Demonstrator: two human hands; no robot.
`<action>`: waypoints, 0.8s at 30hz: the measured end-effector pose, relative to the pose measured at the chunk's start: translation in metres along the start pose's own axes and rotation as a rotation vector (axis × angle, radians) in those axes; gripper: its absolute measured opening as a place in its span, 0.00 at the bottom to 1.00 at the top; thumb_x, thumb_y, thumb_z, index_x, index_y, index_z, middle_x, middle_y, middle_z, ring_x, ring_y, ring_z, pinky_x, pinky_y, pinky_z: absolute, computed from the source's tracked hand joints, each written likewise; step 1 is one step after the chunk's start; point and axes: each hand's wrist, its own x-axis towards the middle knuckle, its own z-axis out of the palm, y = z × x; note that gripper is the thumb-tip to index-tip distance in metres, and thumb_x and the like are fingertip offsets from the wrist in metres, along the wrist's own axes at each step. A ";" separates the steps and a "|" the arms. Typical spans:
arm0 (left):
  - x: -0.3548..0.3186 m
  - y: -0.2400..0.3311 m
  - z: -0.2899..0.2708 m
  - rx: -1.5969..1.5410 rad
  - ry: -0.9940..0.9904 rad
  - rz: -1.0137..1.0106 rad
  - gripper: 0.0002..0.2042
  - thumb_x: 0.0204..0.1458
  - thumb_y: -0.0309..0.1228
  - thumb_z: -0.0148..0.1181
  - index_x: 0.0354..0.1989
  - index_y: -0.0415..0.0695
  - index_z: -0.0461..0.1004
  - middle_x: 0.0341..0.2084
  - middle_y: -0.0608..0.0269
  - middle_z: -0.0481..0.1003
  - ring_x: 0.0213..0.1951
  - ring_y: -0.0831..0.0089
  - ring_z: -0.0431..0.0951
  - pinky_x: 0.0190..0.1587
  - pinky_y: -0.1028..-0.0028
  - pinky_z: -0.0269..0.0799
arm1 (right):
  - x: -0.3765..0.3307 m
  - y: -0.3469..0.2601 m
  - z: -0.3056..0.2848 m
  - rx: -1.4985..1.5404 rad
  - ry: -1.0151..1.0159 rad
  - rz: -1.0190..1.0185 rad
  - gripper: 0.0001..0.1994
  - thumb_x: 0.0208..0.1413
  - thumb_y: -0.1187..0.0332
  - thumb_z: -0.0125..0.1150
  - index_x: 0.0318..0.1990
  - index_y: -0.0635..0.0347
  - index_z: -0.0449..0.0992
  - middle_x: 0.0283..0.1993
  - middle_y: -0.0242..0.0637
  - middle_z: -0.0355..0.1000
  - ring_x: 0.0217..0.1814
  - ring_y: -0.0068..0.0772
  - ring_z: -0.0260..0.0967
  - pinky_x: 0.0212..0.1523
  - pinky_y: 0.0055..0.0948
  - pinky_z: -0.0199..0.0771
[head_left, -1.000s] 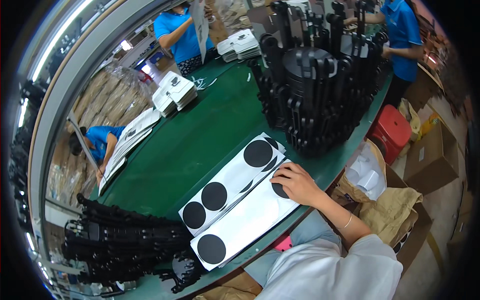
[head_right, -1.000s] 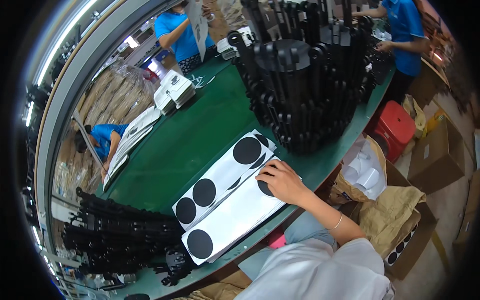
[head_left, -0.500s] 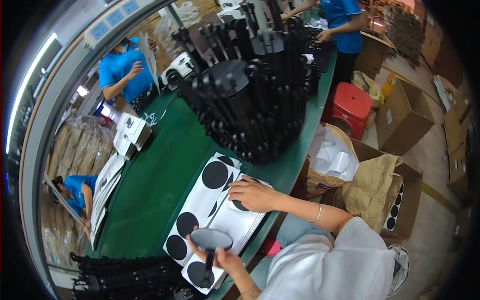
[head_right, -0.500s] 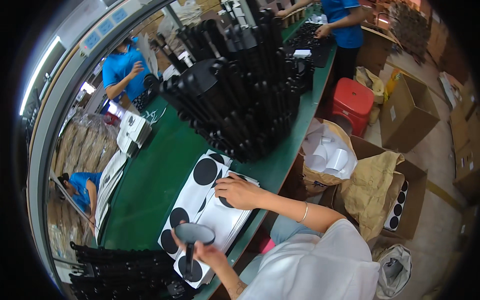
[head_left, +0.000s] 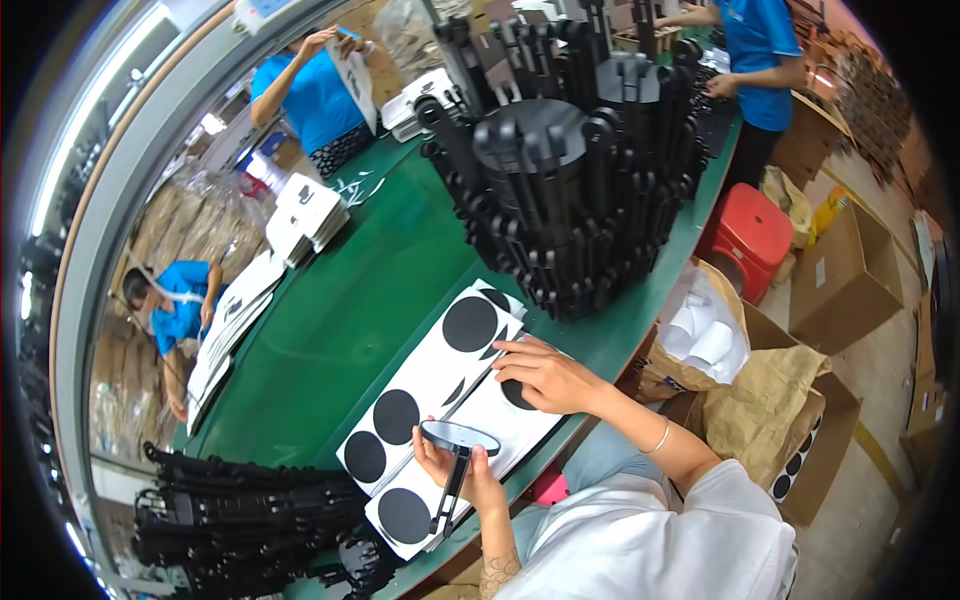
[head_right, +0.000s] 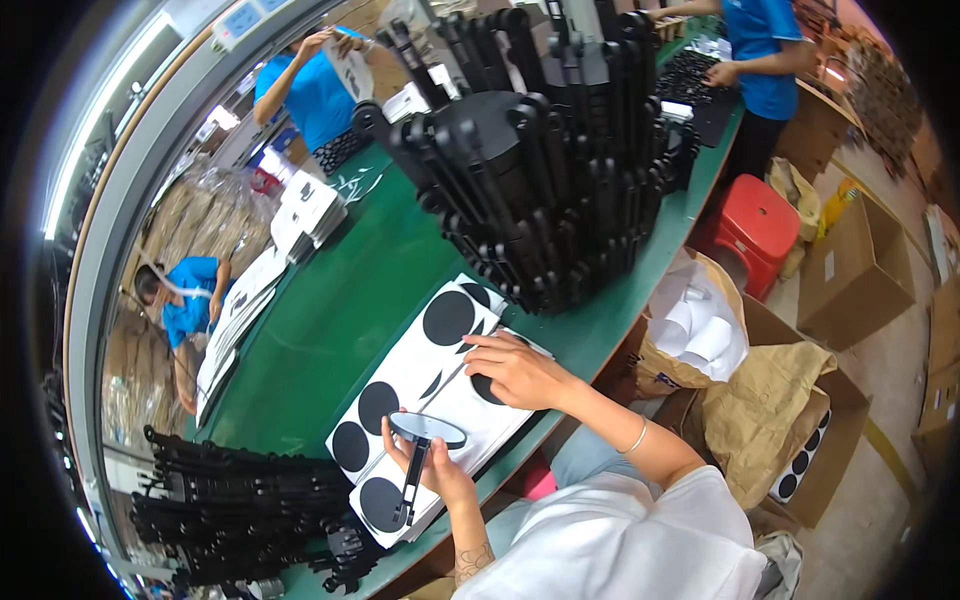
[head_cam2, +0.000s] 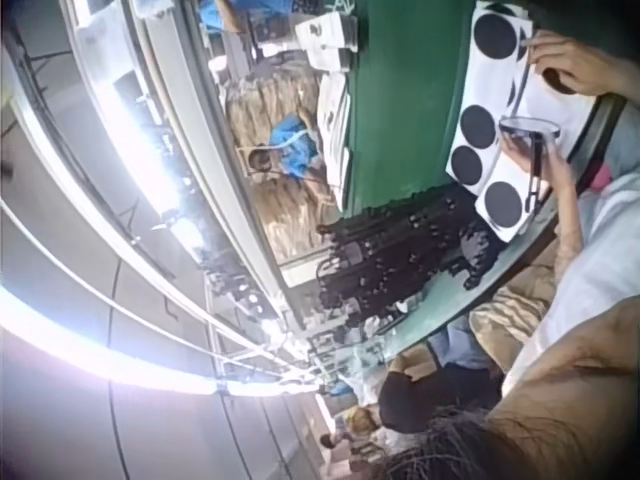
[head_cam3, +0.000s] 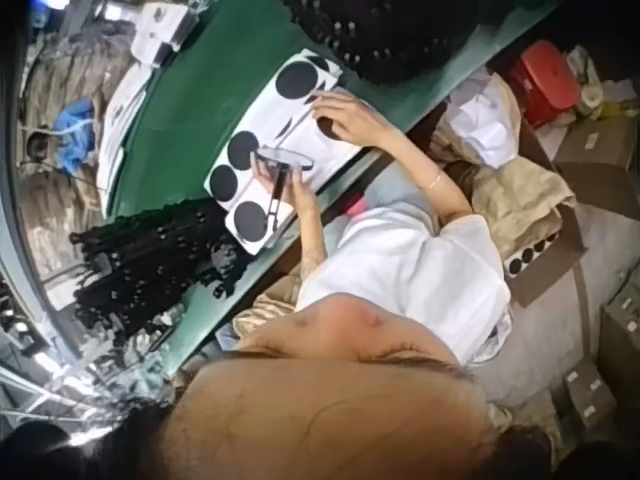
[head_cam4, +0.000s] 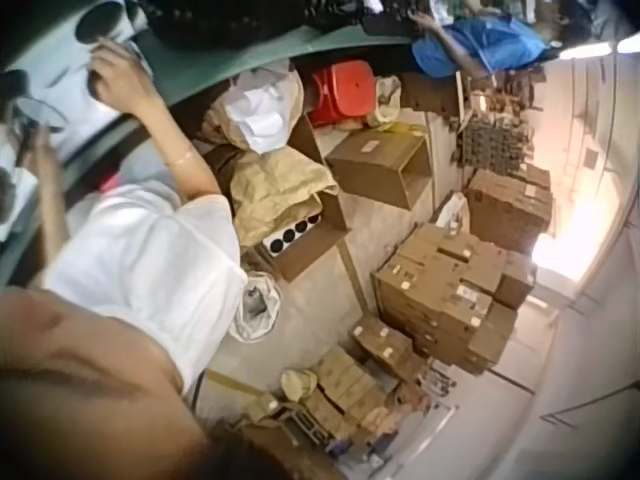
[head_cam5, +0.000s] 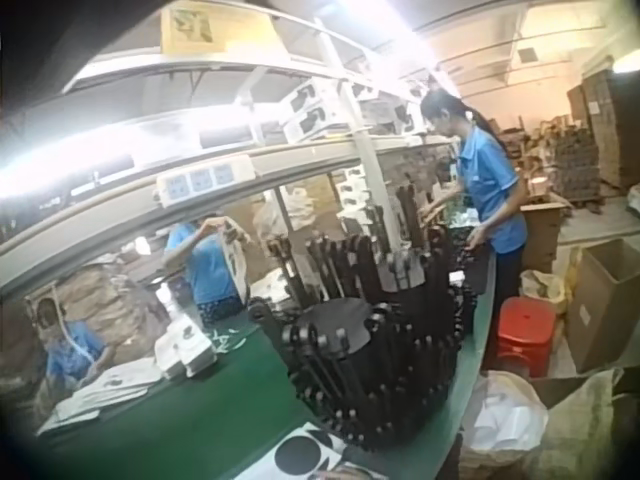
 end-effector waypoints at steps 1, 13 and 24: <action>0.000 0.002 0.000 -0.014 0.007 -0.008 0.41 0.45 0.26 0.64 0.68 0.39 0.49 0.60 0.46 0.62 0.61 0.60 0.63 0.63 0.63 0.58 | 0.000 0.000 0.001 0.020 -0.007 0.004 0.14 0.46 0.78 0.52 0.42 0.61 0.76 0.54 0.38 0.72 0.71 0.39 0.58 0.66 0.55 0.57; 0.000 0.001 -0.009 -0.077 0.094 -0.068 0.37 0.46 0.23 0.57 0.68 0.51 0.51 0.58 0.51 0.67 0.27 0.88 0.66 0.21 0.90 0.55 | -0.001 -0.009 0.002 -0.047 0.025 0.045 0.16 0.43 0.80 0.52 0.41 0.58 0.76 0.53 0.35 0.73 0.71 0.39 0.57 0.67 0.65 0.50; -0.002 -0.001 -0.011 -0.138 0.099 -0.128 0.39 0.47 0.24 0.59 0.69 0.49 0.49 0.60 0.49 0.65 0.42 0.79 0.69 0.37 0.83 0.62 | 0.000 -0.006 0.004 -0.006 0.090 -0.027 0.16 0.39 0.81 0.51 0.39 0.60 0.76 0.50 0.37 0.73 0.67 0.42 0.61 0.65 0.47 0.61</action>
